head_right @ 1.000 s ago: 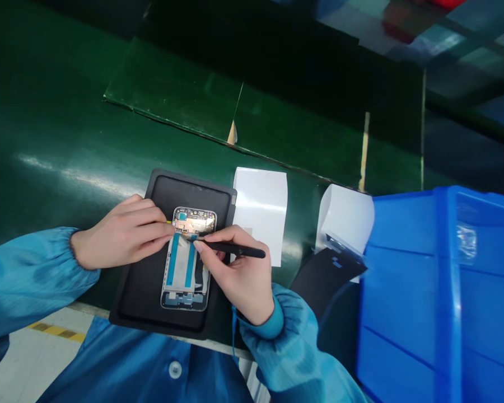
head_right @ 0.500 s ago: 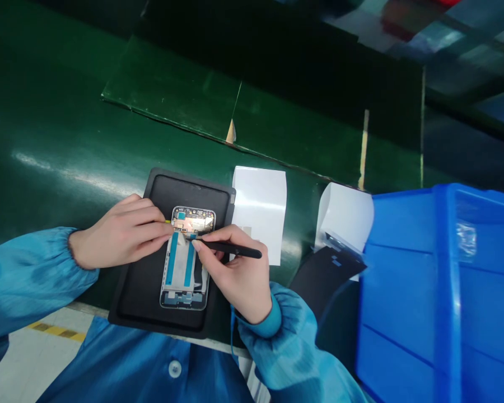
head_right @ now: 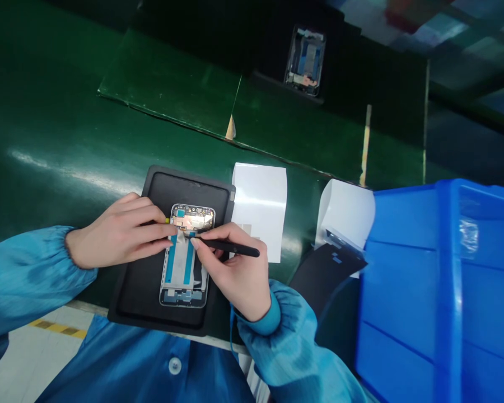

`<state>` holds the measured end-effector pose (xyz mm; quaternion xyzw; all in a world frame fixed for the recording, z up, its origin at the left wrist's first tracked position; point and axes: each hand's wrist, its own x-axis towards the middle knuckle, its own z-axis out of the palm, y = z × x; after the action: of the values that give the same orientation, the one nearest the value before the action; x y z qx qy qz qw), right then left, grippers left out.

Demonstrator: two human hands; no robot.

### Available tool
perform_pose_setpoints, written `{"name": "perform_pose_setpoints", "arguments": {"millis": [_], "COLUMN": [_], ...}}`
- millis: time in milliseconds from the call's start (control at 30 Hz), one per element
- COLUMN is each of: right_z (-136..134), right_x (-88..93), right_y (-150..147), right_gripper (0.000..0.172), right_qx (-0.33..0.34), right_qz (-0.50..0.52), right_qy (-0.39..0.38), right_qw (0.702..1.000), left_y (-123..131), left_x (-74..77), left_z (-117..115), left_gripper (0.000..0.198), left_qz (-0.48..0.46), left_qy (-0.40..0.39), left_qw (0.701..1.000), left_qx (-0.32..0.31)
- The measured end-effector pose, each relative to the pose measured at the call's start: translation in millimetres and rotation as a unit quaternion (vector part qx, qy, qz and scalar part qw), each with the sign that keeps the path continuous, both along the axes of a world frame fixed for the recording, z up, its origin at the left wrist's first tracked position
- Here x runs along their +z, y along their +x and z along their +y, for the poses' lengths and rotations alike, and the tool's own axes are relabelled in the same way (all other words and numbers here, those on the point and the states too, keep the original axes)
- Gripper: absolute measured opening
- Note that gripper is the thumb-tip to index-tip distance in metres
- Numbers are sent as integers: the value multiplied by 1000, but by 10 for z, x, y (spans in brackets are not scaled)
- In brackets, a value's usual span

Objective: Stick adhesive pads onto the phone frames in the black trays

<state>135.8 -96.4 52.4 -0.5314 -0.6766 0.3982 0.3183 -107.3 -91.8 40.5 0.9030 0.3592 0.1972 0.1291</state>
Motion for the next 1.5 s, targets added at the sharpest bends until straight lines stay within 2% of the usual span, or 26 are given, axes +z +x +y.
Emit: {"name": "perform_pose_setpoints", "arguments": {"millis": [367, 967, 1267, 1400, 1500], "right_z": [1, 24, 40, 48, 50], "right_x": [5, 41, -139, -212, -234], "right_y": [-6, 47, 52, 42, 35], "right_gripper": [12, 13, 16, 16, 17], "right_qx": [0, -2, -50, -57, -57], "right_qz": [0, 6, 135, 142, 145], "right_qy": [-3, -27, -40, -23, -16], "right_qw": [1000, 1000, 989, 988, 988], "left_y": [7, 11, 24, -26, -50], "left_x": [67, 75, 142, 204, 222], "left_z": [7, -8, -8, 4, -4], "left_gripper": [24, 27, 33, 34, 36], "left_qz": [42, 69, 130, 132, 124], "left_qy": [3, -6, -21, -55, -67], "left_qw": [999, 998, 991, 988, 988], "left_qx": [-12, -9, -27, -62, -61]}}
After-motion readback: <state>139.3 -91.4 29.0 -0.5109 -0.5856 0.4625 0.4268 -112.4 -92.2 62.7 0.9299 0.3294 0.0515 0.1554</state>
